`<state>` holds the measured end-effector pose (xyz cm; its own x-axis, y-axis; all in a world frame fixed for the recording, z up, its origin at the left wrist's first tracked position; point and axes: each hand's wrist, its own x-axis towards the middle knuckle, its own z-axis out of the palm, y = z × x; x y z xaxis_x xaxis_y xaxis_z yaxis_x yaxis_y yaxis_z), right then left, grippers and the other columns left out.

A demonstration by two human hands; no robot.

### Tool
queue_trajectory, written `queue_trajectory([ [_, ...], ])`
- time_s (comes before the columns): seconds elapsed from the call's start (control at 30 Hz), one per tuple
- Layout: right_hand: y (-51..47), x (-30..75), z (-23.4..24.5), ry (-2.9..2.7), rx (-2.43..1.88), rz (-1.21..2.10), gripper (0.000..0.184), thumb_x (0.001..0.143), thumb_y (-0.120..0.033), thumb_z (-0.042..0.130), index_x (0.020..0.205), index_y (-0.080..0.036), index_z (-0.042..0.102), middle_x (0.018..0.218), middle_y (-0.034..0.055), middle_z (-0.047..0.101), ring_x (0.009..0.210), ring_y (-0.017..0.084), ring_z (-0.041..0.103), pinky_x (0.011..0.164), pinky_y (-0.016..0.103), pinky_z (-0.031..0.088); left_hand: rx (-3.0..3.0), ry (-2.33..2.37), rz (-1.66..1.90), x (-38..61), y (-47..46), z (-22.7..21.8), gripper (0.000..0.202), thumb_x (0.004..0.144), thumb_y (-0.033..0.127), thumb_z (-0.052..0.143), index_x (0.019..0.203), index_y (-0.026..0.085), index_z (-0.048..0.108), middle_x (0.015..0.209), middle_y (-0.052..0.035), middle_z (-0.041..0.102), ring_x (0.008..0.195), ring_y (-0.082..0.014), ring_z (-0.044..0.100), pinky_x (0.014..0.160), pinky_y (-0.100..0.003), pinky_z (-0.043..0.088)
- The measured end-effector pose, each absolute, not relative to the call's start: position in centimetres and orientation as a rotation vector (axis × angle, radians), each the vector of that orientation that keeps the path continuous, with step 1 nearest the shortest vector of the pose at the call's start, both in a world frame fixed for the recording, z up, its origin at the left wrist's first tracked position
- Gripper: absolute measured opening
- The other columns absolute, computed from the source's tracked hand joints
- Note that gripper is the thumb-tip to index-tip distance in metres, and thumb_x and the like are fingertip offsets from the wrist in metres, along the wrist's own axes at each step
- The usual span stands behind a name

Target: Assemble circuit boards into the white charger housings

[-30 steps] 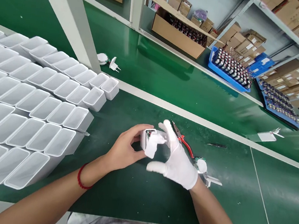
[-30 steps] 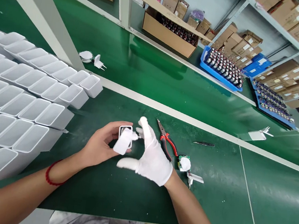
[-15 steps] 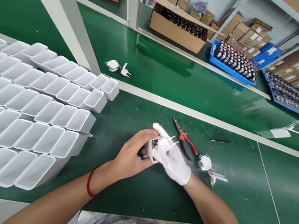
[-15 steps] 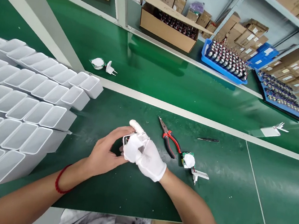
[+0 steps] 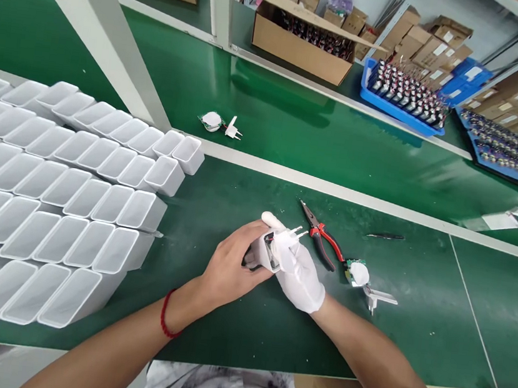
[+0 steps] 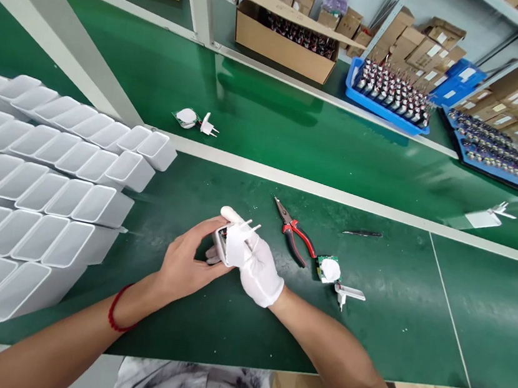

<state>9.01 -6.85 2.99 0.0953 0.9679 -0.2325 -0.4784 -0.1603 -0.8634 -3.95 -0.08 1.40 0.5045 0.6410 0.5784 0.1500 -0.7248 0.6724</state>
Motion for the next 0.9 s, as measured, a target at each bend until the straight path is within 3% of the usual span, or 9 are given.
queue_trajectory([
  [0.17,-6.8,8.7,2.5,-0.620,-0.993,1.443,0.061,0.084,-0.047,0.068,0.138,-0.024,0.053,0.084,0.0026,0.067,0.078,0.020,0.066,0.078,0.038,0.056,2.233,0.689,1.204,-4.0,-0.3,1.3,0.049,0.081,0.027,0.071,0.124,0.021,0.048,0.118,-0.0116,0.068,0.110,-0.0268,0.068,0.092,-0.036,0.059],
  [0.37,-5.7,9.3,3.3,-0.503,-0.939,1.573,0.052,0.088,-0.042,0.060,0.136,-0.027,0.051,0.111,0.0047,0.068,0.091,0.021,0.067,0.089,0.041,0.055,2.073,0.872,0.967,-4.2,0.2,1.0,0.055,0.077,0.037,0.076,0.124,0.023,0.051,0.115,-0.0078,0.069,0.101,-0.0248,0.070,0.081,-0.033,0.062],
  [0.53,-5.5,9.4,3.9,-0.558,-0.910,1.593,0.047,0.082,-0.041,0.069,0.125,-0.025,0.058,0.123,0.0044,0.062,0.106,0.022,0.062,0.097,0.042,0.051,1.977,0.919,1.014,-4.2,0.4,0.6,0.056,0.075,0.039,0.077,0.123,0.023,0.051,0.110,-0.0068,0.070,0.096,-0.0233,0.071,0.076,-0.032,0.062],
  [0.73,-5.9,8.7,3.7,-0.586,-0.978,1.500,0.051,0.079,-0.042,0.073,0.125,-0.024,0.059,0.108,0.0039,0.067,0.087,0.019,0.065,0.090,0.041,0.054,2.106,0.880,1.032,-4.1,0.5,0.7,0.052,0.076,0.034,0.075,0.122,0.023,0.052,0.114,-0.0072,0.070,0.098,-0.0247,0.071,0.079,-0.034,0.062],
  [0.9,-6.5,8.3,3.3,-0.500,-0.979,1.438,0.052,0.079,-0.039,0.072,0.127,-0.024,0.058,0.105,0.0040,0.068,0.087,0.021,0.066,0.088,0.042,0.056,2.145,0.827,1.018,-4.2,0.5,1.2,0.053,0.077,0.036,0.075,0.122,0.023,0.053,0.117,-0.0071,0.069,0.103,-0.0256,0.070,0.085,-0.035,0.062],
])
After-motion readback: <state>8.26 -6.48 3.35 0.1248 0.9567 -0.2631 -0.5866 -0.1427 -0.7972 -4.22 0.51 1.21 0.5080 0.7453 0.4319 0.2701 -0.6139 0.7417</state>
